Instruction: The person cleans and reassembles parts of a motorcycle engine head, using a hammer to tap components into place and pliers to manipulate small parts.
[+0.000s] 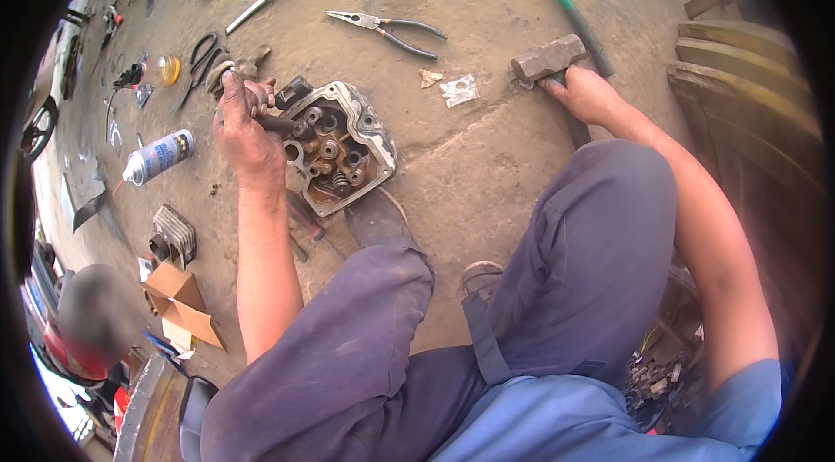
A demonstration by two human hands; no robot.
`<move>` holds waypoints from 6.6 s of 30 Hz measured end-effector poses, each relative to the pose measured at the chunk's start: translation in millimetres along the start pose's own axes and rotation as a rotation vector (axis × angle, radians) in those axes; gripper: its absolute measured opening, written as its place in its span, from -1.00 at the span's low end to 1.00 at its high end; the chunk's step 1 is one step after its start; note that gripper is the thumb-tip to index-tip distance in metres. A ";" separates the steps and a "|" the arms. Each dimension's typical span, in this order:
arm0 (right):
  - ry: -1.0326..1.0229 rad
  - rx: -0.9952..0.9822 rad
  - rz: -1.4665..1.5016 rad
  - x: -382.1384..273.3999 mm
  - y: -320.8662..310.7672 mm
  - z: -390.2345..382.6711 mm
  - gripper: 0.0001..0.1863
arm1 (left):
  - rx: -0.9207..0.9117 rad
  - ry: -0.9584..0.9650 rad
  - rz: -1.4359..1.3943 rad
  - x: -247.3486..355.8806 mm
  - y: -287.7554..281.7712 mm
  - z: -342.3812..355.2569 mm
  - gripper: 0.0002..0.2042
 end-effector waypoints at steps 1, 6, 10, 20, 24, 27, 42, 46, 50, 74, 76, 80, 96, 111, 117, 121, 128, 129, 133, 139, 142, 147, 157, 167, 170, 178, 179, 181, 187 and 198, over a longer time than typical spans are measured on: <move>0.005 0.002 0.002 2.7 0.1 0.0 -0.34 | -0.005 -0.001 -0.001 -1.1 -0.3 0.5 -0.54; 0.056 -0.066 -0.047 -3.0 -3.6 -1.1 -0.34 | -0.007 -0.001 -0.027 -8.1 -2.4 -0.1 -0.56; 0.054 -0.057 -0.046 -2.1 -9.6 2.5 -0.33 | -0.095 0.091 0.212 -7.4 15.8 -14.3 -0.58; 0.156 -0.198 0.546 -39.2 -64.1 -2.9 -0.76 | -0.078 0.131 0.323 -16.4 3.2 -7.7 -0.61; -0.313 -0.135 0.164 -158.0 -137.5 -33.5 -0.68 | -0.039 0.150 0.264 -20.6 6.8 -11.3 -0.58; -0.724 0.154 0.136 -273.3 -194.9 -81.7 -0.63 | -0.020 0.178 0.283 -10.2 8.0 -14.6 -0.58; -0.768 0.414 0.178 -349.9 -190.8 -82.5 -0.64 | 0.011 0.050 0.131 -15.0 -1.0 -16.3 -0.68; -0.522 0.219 0.415 -306.2 -177.1 -90.2 -0.61 | 0.026 -0.042 -0.155 -18.0 -15.2 -3.4 -0.63; -0.319 0.080 0.642 -257.0 -142.1 -81.0 -0.63 | 0.000 -0.024 -0.047 -19.6 -1.0 -4.2 -0.62; -0.292 0.084 0.777 -237.1 -136.5 -84.7 -0.63 | -0.002 0.134 0.165 2.0 5.5 -12.8 -0.61; -0.315 0.065 0.767 -243.5 -137.9 -85.6 -0.63 | -0.003 0.121 0.251 1.1 7.9 -13.7 -0.62; -0.361 0.061 0.730 -263.9 -142.8 -84.9 -0.66 | -0.070 0.236 0.359 -7.4 5.3 -9.9 -0.62; -0.834 0.404 0.087 -374.6 -149.6 -94.2 -0.65 | 0.083 0.433 0.378 -33.9 -3.8 -20.0 -0.67; -0.300 0.116 0.567 -226.8 -130.7 -35.5 -0.62 | 0.078 0.081 -0.117 -13.2 -1.9 -8.2 -0.63; -0.131 0.022 0.580 -179.3 -117.8 -16.3 -0.62 | 0.087 0.020 -0.102 -5.4 -17.2 0.6 -0.59; -0.120 0.043 0.594 -177.6 -116.4 -11.0 -0.64 | -0.017 0.101 0.037 -3.7 -1.7 -6.1 -0.61; -0.278 0.052 0.616 -209.4 -131.6 -27.3 -0.57 | -0.029 0.107 0.136 -6.8 2.3 -10.1 -0.63; -0.337 0.055 0.642 -216.5 -135.5 -31.4 -0.57 | -0.009 0.087 0.072 -6.6 0.1 -10.6 -0.63; -0.387 0.042 0.677 -235.7 -140.3 -41.3 -0.60 | -0.009 0.092 0.015 -6.5 -6.2 -10.0 -0.63; -0.405 0.064 0.587 -251.0 -143.6 -49.9 -0.61 | -0.042 0.094 0.142 -10.6 1.0 -13.7 -0.64; -0.393 0.085 0.493 -260.6 -139.5 -54.6 -0.60 | -0.057 0.079 0.349 -11.1 1.3 -20.0 -0.68; -0.930 0.518 0.298 -317.6 -164.5 -78.7 -0.63 | -0.035 0.218 0.406 -15.7 1.1 -20.9 -0.74; -0.786 0.363 0.126 -377.8 -134.4 -74.9 -0.72 | 0.043 0.043 0.095 -27.1 -6.2 -21.5 -0.78; -0.467 0.127 0.487 -294.9 -162.9 -31.0 -0.62 | 0.027 0.017 -0.056 -19.5 -10.4 -13.5 -0.60; -0.378 0.069 0.478 -247.8 -131.7 -9.8 -0.61 | 0.035 0.050 -0.090 -15.8 -15.7 -12.4 -0.65; 0.027 -0.103 0.389 -144.0 -76.5 35.1 -0.66 | 0.022 0.123 -0.067 18.1 -19.1 5.8 -0.60; 0.053 -0.124 0.439 -145.1 -71.0 30.4 -0.66 | 0.009 0.127 -0.029 19.3 -21.5 4.0 -0.60; 0.155 -0.120 0.506 -144.0 -72.0 31.3 -0.65 | 0.000 0.115 -0.026 10.1 -16.9 0.8 -0.62; 0.212 -0.182 0.552 -135.4 -75.8 30.8 -0.64 | 0.011 0.049 0.018 -7.6 -6.8 -11.1 -0.67; -0.100 -0.129 -0.340 -107.2 -50.9 54.8 -0.32 | 0.235 0.002 -0.035 26.9 -67.6 -29.9 -0.61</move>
Point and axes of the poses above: each hand's wrist, its own z-axis towards the middle knuckle, its own y-axis out of the palm, x = y × z, the point moved 4 cm from there along z, towards the middle knuckle, and after that the axes turned 4 degrees about x, right-handed, at the moved point
